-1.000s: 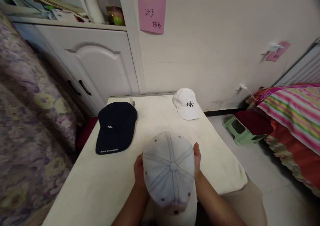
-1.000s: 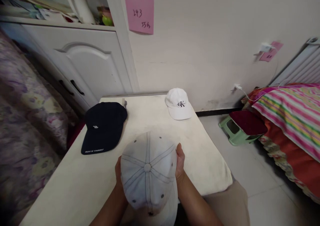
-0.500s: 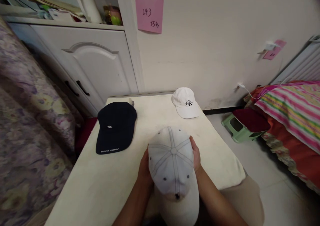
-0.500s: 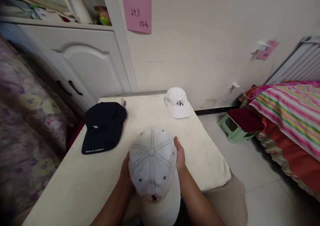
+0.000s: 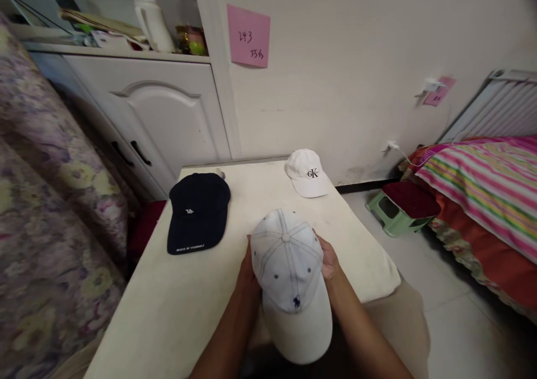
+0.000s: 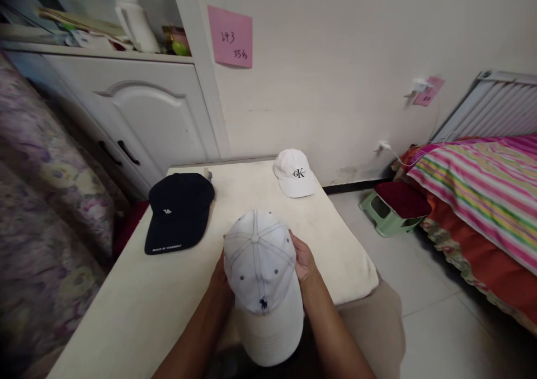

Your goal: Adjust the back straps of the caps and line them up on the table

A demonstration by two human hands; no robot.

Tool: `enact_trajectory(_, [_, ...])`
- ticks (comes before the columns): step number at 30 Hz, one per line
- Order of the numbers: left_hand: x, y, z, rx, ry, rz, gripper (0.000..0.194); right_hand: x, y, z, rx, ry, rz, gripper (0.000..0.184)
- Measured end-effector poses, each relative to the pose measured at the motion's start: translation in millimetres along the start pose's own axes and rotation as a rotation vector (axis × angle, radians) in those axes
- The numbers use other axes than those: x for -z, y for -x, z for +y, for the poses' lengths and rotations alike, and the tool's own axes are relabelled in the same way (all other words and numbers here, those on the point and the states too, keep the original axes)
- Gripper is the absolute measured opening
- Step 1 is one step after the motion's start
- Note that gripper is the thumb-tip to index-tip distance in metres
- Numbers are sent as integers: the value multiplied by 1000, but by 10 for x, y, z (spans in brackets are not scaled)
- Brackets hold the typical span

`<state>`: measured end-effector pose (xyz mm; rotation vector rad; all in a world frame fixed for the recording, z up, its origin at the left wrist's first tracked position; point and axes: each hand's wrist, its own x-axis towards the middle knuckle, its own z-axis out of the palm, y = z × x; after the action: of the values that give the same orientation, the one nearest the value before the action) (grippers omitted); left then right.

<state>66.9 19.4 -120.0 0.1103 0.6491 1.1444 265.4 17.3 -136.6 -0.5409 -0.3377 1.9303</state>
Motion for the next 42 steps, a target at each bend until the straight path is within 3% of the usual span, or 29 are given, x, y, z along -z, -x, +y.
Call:
enact_trajectory(7, [-58, 159, 4, -62, -119, -31, 50, 20, -61, -22, 30, 29, -2, 26])
enact_trajectory(12, [-16, 293, 30, -146, -126, -77, 34, 29, -73, -48, 53, 43, -11, 31])
enact_trajectory(15, [6, 207, 23, -129, -124, -72, 27, 37, -88, -31, 53, 50, -20, 32])
enact_trajectory(21, [76, -33, -34, -77, -108, -28, 34, 37, -107, -33, 38, 95, -3, 27])
enact_trajectory(29, [89, 264, -11, -33, -113, -104, 36, 32, 25, -124, 134, 190, 111, 21])
enact_trajectory(33, [89, 352, -22, -11, -152, -132, 30, 105, 239, -221, 305, 240, 235, 19])
enact_trajectory(37, [75, 347, -49, -33, -178, -134, 26, 220, 702, -287, 453, 301, 369, 32])
enact_trajectory(39, [79, 333, -58, -44, -178, -135, 26, 288, 1021, -223, 428, 346, 399, 26])
enact_trajectory(42, [104, 310, -63, -47, -163, -143, 25, 385, 1488, 52, 251, 434, 400, 26])
